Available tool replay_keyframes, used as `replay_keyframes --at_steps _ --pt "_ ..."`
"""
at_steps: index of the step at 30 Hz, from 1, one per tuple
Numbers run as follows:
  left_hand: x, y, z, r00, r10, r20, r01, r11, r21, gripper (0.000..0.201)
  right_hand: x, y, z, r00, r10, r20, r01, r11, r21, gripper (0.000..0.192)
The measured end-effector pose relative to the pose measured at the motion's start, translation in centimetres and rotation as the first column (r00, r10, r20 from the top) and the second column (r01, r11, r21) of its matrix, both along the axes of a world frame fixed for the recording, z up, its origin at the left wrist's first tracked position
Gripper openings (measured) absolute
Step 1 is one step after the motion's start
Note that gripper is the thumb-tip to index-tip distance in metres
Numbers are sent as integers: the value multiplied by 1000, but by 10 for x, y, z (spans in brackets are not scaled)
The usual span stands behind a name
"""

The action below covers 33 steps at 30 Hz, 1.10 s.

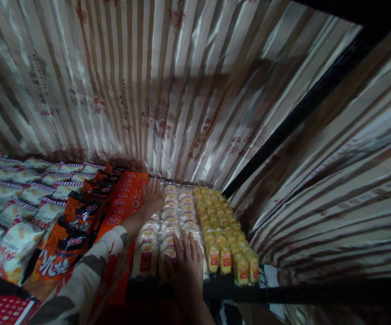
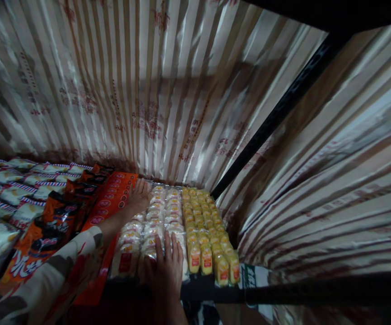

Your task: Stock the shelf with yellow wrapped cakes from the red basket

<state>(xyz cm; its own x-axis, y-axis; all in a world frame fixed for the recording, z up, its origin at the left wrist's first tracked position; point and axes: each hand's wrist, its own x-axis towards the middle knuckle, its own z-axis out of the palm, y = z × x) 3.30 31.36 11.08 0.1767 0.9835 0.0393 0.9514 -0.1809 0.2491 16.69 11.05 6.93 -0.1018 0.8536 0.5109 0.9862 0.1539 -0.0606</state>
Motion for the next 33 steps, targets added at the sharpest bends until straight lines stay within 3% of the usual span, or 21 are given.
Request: replay_keyframes --at_steps 6,10,14,16,18,22,25,28,33 --pt "-5 4 4 999 -27 29 28 999 -33 57 -4 -2 5 999 -24 -26 23 1000 -13 52" --pt "-10 -11 13 999 -35 6 35 997 67 53 -7 -3 8 999 -13 -30 13 1000 -10 50" --pt "-14 -60 25 1000 -21 -15 21 999 36 54 -6 -2 4 999 -3 -34 3 1000 -28 53" --pt "-16 -98 28 999 -21 -38 22 999 31 59 -6 -2 2 1000 4 -31 -5 1000 -26 54" --pt "-18 -141 27 999 -42 -28 45 993 108 56 -6 -2 1 1000 7 -29 -8 1000 -9 54" --pt "-22 -220 3 996 -91 19 82 957 279 48 -8 -5 4 1000 13 -29 -13 1000 7 53" --pt "-24 -255 -25 994 -108 18 97 944 314 51 -9 -7 5 999 15 -29 -15 1000 18 52" --pt "-25 -266 -44 994 -112 18 102 948 301 52 -9 -8 5 1000 19 -22 -19 999 31 51" --pt "-27 -264 -48 991 -132 -1 128 961 247 53 -9 -10 6 1000 14 -20 -14 999 29 50"
